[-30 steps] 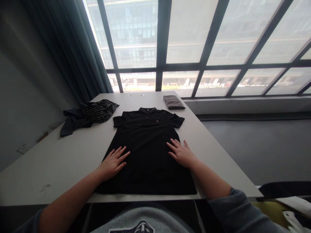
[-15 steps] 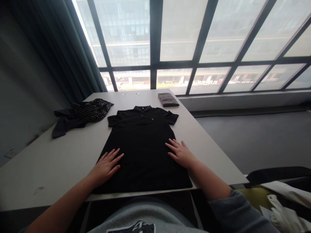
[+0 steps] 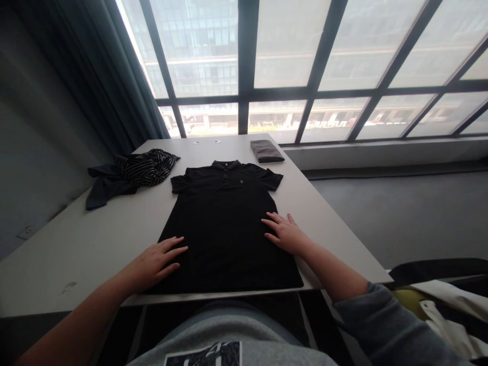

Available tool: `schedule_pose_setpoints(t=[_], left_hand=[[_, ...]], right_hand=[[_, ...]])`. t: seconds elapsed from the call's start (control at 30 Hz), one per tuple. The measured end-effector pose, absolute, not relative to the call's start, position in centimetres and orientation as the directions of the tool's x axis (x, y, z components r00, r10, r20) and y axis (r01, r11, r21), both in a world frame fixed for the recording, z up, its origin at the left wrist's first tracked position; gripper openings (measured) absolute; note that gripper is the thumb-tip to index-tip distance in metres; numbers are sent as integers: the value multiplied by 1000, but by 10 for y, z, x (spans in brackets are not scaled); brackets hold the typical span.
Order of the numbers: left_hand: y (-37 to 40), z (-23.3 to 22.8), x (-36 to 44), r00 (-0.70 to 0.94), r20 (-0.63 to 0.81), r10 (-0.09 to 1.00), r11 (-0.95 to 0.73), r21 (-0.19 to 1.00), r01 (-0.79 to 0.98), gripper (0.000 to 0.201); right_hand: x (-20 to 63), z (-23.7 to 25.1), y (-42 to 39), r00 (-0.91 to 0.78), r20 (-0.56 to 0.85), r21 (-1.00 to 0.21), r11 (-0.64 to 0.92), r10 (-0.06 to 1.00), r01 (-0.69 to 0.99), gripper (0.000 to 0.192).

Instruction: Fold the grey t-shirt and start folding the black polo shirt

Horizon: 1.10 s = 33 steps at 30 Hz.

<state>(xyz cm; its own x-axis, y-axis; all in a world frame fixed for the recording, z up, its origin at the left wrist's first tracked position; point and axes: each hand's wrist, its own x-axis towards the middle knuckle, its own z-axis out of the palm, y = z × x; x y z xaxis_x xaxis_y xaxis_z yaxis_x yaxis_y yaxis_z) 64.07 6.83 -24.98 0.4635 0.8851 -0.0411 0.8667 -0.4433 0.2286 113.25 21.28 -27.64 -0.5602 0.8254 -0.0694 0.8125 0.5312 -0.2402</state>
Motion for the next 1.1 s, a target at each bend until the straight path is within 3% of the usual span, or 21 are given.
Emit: schedule_pose_setpoints(t=[0.1,0.23,0.43,0.63,0.97,1.03,1.1], left_hand=[[100,-230,672,506,7,862,-486,292,824,47],[162,-226,741,627,25,779,-613,239,753,48],[222,-267,811,638,-34,769,-615,233,753,67],[181,-282,801,746,-54,663,-714,253,653,74],[111,-239,767,907,-80,413,-801,442,404,61],[117,-234,765,917,-50,396,-790,490,368,52],[134,-234,766,895,-9,445,-767,511,387,46]], right_hand=[[1112,-270,232,-619,-1,-252,599,786,760,66],[1073,-271,276,-685,6,-285,658,728,697,68],[1064,-296,331,-588,-16,-285,560,809,778,62],[1072,-309,335,-598,-20,-254,574,801,778,61],[1070,-306,333,-613,-44,-259,584,789,769,59],[1070,-304,331,-631,-52,-265,599,774,756,58],[1069,-302,329,-647,-55,-268,613,760,743,57]])
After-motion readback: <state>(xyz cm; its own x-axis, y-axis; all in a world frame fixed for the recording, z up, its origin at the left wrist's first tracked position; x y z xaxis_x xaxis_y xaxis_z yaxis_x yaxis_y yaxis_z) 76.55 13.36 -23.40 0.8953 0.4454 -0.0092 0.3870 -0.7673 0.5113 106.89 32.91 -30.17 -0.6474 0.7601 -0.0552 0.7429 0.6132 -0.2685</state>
